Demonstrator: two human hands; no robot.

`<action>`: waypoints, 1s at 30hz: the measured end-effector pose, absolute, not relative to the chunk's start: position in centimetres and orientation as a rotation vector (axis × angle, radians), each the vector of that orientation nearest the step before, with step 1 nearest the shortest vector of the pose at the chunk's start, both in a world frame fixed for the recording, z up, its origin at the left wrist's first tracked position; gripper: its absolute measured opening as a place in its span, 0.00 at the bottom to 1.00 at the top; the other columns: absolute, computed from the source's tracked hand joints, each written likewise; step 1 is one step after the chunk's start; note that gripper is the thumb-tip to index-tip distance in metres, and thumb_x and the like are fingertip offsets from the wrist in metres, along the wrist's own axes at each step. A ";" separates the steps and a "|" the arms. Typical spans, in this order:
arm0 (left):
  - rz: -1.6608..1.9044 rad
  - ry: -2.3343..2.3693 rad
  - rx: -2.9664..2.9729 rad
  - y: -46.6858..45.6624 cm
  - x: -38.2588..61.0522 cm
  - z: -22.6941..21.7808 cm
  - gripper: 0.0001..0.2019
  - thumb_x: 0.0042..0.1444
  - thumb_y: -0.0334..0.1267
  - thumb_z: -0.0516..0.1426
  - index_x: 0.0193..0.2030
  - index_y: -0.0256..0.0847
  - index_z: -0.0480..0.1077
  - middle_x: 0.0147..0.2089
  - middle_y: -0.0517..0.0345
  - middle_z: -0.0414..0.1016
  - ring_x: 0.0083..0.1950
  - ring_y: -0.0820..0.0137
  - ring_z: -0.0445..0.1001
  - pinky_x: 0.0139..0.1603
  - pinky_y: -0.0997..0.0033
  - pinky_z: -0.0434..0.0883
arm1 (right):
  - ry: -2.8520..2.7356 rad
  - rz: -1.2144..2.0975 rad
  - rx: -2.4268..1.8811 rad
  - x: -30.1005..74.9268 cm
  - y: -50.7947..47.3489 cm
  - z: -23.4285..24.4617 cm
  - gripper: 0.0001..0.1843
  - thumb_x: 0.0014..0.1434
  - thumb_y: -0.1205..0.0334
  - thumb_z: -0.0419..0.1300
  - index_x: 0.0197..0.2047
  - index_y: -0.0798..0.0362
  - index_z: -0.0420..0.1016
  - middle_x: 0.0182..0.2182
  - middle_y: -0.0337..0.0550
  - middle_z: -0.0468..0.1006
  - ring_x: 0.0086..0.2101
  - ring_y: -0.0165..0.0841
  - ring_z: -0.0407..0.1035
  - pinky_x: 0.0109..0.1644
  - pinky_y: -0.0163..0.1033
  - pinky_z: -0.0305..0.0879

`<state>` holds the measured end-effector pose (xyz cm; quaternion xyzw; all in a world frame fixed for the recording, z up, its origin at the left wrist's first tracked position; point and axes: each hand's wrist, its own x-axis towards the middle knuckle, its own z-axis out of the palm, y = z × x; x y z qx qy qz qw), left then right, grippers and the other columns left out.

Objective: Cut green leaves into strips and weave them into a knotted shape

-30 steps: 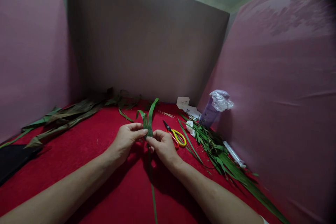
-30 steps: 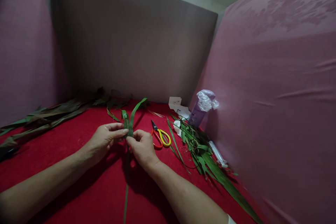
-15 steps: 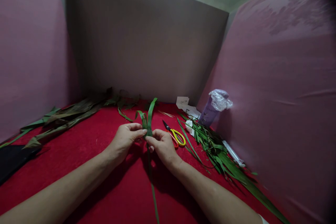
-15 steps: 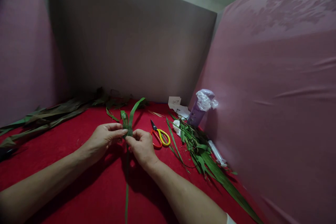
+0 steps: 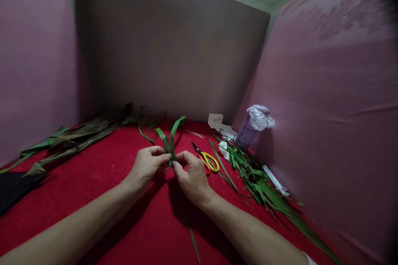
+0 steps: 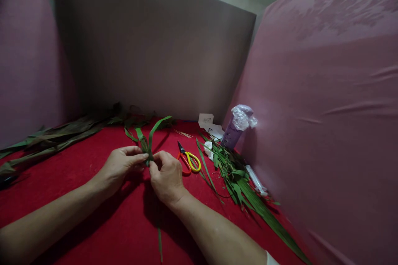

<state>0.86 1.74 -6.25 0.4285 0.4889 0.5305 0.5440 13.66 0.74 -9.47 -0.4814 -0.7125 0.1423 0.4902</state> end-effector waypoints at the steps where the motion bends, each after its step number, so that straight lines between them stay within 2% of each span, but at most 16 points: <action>1: 1.264 1.153 1.012 1.8 0.9 -6.3 0.09 0.35 0.33 0.63 0.21 0.36 0.67 0.16 0.63 0.70 0.14 0.78 0.65 0.15 0.79 0.61 | -1.763 0.293 -1.166 13.7 0.7 -9.5 0.05 0.55 0.67 0.54 0.31 0.53 0.71 0.28 0.40 0.74 0.29 0.30 0.66 0.35 0.33 0.59; 7: 1.319 1.139 1.007 1.9 0.9 -6.4 0.09 0.33 0.29 0.62 0.17 0.36 0.63 0.16 0.64 0.68 0.17 0.78 0.66 0.20 0.78 0.67 | -1.929 0.111 -1.157 13.9 0.5 -9.4 0.06 0.56 0.68 0.53 0.34 0.53 0.71 0.30 0.42 0.73 0.31 0.32 0.66 0.36 0.33 0.59; 12: 1.325 1.152 0.982 2.0 0.8 -6.4 0.08 0.33 0.27 0.60 0.18 0.36 0.62 0.16 0.65 0.67 0.18 0.76 0.68 0.20 0.77 0.69 | -2.055 0.010 -1.174 13.9 0.2 -9.2 0.06 0.57 0.67 0.52 0.37 0.53 0.69 0.32 0.43 0.72 0.33 0.33 0.66 0.37 0.34 0.58; 17: 1.320 1.158 0.931 2.0 0.8 -6.5 0.08 0.31 0.26 0.58 0.17 0.37 0.61 0.13 0.67 0.63 0.15 0.79 0.63 0.16 0.80 0.65 | -2.145 -0.136 -1.235 13.7 0.0 -9.1 0.07 0.56 0.62 0.55 0.39 0.53 0.68 0.34 0.43 0.71 0.35 0.35 0.65 0.36 0.35 0.58; 21: 1.323 1.153 0.901 1.9 1.0 -6.8 0.09 0.31 0.25 0.57 0.16 0.37 0.59 0.11 0.70 0.58 0.13 0.82 0.58 0.13 0.83 0.61 | -2.153 -0.254 -1.263 13.6 0.3 -9.2 0.06 0.57 0.60 0.56 0.36 0.53 0.69 0.31 0.42 0.72 0.34 0.35 0.65 0.34 0.36 0.56; 26: 1.334 1.180 0.904 1.6 1.1 -6.9 0.06 0.33 0.25 0.57 0.21 0.36 0.65 0.17 0.63 0.68 0.20 0.74 0.68 0.19 0.75 0.68 | -2.172 -0.344 -1.255 13.5 0.5 -9.5 0.06 0.58 0.65 0.53 0.32 0.54 0.69 0.28 0.42 0.72 0.30 0.34 0.65 0.32 0.36 0.54; 30: 1.340 1.145 0.917 1.5 1.1 -6.8 0.06 0.36 0.27 0.59 0.24 0.35 0.66 0.21 0.61 0.69 0.24 0.72 0.70 0.22 0.72 0.70 | -2.117 -0.277 -1.214 13.5 0.6 -9.7 0.07 0.59 0.68 0.52 0.30 0.54 0.70 0.26 0.42 0.72 0.29 0.33 0.66 0.32 0.35 0.55</action>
